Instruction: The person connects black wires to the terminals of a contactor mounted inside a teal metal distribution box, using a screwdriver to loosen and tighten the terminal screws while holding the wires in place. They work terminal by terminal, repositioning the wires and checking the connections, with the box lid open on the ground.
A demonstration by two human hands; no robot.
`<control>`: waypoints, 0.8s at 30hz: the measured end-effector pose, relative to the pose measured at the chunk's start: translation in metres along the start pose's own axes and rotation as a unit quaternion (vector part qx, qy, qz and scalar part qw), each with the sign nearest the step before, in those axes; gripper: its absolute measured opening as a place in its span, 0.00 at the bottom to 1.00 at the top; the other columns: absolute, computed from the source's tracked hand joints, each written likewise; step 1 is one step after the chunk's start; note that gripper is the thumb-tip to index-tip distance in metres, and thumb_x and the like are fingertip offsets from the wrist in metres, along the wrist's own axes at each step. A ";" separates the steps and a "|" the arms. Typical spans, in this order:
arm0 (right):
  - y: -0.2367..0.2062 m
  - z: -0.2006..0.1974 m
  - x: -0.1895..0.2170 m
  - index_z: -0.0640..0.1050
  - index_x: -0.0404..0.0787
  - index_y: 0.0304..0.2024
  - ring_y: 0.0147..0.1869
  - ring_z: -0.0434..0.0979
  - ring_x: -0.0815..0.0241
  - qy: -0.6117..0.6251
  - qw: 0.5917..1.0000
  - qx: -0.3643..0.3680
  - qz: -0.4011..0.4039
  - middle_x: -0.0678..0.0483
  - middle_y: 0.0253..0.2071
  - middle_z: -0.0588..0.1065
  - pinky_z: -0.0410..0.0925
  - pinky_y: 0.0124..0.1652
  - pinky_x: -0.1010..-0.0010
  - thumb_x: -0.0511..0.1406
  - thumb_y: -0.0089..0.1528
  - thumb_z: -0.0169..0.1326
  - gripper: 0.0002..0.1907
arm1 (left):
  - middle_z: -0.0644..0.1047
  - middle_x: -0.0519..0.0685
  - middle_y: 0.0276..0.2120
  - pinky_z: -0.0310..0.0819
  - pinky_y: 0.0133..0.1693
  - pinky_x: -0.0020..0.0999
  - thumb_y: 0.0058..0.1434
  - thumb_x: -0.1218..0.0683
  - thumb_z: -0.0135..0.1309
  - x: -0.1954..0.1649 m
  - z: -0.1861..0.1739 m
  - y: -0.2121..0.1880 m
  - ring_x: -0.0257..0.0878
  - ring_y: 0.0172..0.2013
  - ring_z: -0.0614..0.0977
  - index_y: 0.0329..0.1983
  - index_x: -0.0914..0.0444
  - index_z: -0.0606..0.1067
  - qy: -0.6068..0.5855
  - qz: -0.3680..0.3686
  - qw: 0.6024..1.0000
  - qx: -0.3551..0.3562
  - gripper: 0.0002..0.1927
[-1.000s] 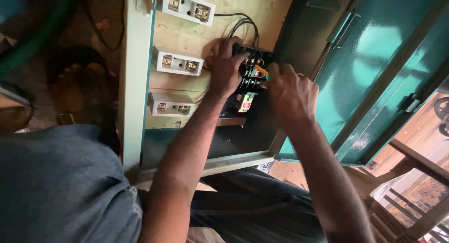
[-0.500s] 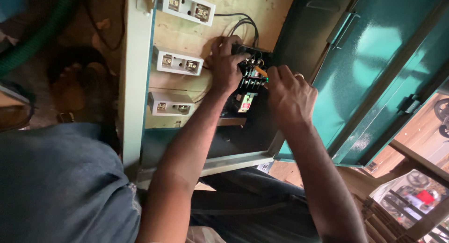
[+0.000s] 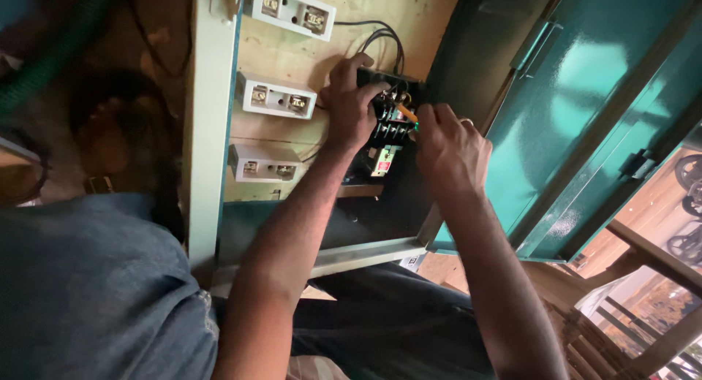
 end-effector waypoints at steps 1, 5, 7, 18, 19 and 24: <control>0.000 0.000 0.000 0.74 0.43 0.40 0.40 0.80 0.45 0.005 1.000 -0.005 -0.002 0.52 0.39 0.75 0.72 0.31 0.53 0.39 0.60 0.64 0.13 | 0.72 0.52 0.58 0.66 0.60 0.48 0.43 0.70 0.58 0.000 0.000 0.001 0.53 0.62 0.70 0.38 0.57 0.85 -0.016 -0.001 1.000 -0.003 0.21; -0.001 0.000 -0.002 0.74 0.43 0.39 0.40 0.81 0.44 0.006 1.000 0.014 0.018 0.51 0.38 0.75 0.72 0.31 0.52 0.40 0.58 0.65 0.14 | 0.71 0.51 0.57 0.67 0.61 0.47 0.45 0.69 0.60 0.002 -0.002 0.005 0.51 0.63 0.70 0.36 0.57 0.85 -0.037 0.012 0.999 -0.001 0.18; -0.001 -0.002 -0.003 0.74 0.43 0.40 0.41 0.80 0.43 0.002 1.000 0.016 0.023 0.52 0.39 0.76 0.71 0.32 0.51 0.39 0.60 0.65 0.13 | 0.71 0.50 0.56 0.66 0.60 0.48 0.44 0.68 0.60 0.001 -0.001 0.005 0.51 0.63 0.69 0.34 0.57 0.84 -0.027 0.028 0.999 0.006 0.17; 0.009 0.010 -0.067 0.79 0.47 0.46 0.44 0.82 0.42 0.076 0.991 0.080 0.076 0.48 0.42 0.80 0.73 0.39 0.50 0.46 0.62 0.66 0.16 | 0.70 0.52 0.51 0.63 0.52 0.53 0.43 0.66 0.57 -0.013 -0.019 0.014 0.53 0.56 0.71 0.36 0.57 0.79 -0.051 0.042 0.998 0.011 0.17; 0.009 0.011 -0.082 0.77 0.43 0.48 0.45 0.82 0.42 0.114 0.989 0.054 0.073 0.47 0.42 0.81 0.72 0.40 0.51 0.43 0.66 0.65 0.16 | 0.71 0.51 0.50 0.63 0.51 0.52 0.45 0.66 0.57 -0.013 -0.021 0.014 0.52 0.55 0.71 0.35 0.58 0.78 -0.053 0.036 0.998 0.000 0.15; 0.034 0.066 -0.119 0.67 0.37 0.53 0.31 0.79 0.60 0.481 0.861 0.036 0.164 0.50 0.33 0.76 0.70 0.28 0.70 0.33 0.64 0.60 0.19 | 0.71 0.50 0.42 0.68 0.47 0.43 0.54 0.67 0.52 -0.007 -0.014 0.026 0.48 0.46 0.74 0.39 0.64 0.74 -0.117 -0.007 0.992 -0.053 0.10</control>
Point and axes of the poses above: each hand's wrist, its own y-axis towards the middle knuckle, its own z-axis out of the palm, x = y × z, the point moved 4 cm from there along y, towards the middle knuckle
